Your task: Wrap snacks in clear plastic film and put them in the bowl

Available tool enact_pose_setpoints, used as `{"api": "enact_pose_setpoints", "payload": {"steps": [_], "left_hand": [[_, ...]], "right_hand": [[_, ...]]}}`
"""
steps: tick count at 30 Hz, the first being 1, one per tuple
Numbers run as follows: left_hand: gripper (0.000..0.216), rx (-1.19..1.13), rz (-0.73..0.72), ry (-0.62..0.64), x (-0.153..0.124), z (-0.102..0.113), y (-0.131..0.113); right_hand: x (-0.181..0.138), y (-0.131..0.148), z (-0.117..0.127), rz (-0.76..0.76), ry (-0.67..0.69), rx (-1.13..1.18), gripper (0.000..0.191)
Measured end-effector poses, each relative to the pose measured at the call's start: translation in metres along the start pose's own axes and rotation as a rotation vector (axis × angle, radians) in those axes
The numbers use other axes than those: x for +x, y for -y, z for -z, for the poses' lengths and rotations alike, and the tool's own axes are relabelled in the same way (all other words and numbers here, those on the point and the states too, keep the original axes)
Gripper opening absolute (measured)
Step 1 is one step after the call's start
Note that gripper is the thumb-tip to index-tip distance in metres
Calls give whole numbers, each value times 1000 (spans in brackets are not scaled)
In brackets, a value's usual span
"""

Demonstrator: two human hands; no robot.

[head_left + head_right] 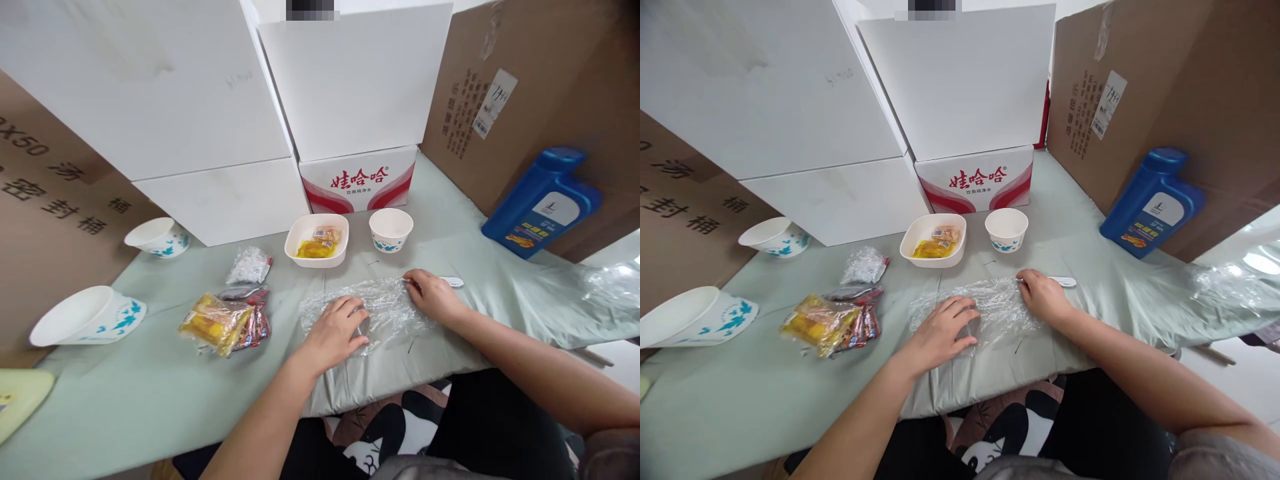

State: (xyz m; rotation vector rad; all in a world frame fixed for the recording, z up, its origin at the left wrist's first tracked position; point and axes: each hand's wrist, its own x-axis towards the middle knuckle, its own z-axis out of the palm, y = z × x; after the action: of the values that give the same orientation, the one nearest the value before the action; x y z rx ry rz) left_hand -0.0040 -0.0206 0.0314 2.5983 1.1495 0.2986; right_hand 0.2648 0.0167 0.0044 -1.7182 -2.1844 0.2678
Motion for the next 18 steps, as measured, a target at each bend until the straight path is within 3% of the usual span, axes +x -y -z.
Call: {"api": "enact_pose_setpoints", "payload": {"steps": [4, 8, 11, 14, 18], "left_hand": [[55, 50, 100, 83, 1, -7, 8], [61, 56, 131, 130, 0, -7, 10], [61, 49, 140, 147, 0, -6, 8], [60, 44, 144, 145, 0, -5, 9], [60, 36, 153, 141, -2, -3, 17]], "right_hand": [[-1, -3, 5, 9, 21, -132, 27], [2, -16, 15, -37, 10, -244, 28], [1, -19, 26, -22, -84, -252, 27], [-9, -9, 37, 224, -137, -140, 26], [-28, 8, 44, 663, 190, 4, 37]]}}
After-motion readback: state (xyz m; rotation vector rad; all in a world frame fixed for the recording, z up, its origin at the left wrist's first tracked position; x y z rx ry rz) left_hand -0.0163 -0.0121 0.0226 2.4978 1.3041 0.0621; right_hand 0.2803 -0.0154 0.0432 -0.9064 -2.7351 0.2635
